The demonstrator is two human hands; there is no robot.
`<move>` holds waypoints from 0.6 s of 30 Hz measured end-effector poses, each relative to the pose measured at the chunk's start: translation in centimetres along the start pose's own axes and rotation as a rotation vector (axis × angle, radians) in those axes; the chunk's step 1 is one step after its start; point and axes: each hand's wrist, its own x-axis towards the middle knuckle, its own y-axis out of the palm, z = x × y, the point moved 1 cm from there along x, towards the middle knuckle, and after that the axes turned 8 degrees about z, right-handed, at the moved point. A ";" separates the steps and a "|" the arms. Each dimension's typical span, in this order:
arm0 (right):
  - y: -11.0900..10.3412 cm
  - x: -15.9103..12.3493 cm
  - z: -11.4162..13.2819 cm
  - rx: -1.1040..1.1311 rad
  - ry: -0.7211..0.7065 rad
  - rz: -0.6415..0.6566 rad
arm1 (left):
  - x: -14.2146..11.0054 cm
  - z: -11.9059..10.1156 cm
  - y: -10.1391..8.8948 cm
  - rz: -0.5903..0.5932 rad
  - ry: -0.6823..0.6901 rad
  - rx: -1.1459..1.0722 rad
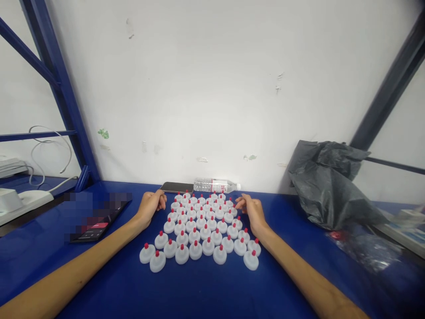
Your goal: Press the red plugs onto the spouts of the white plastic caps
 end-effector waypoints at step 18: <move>0.0 0.2 -0.2 -0.003 0.011 0.012 | 0.1 0.2 0.0 -0.013 -0.029 -0.037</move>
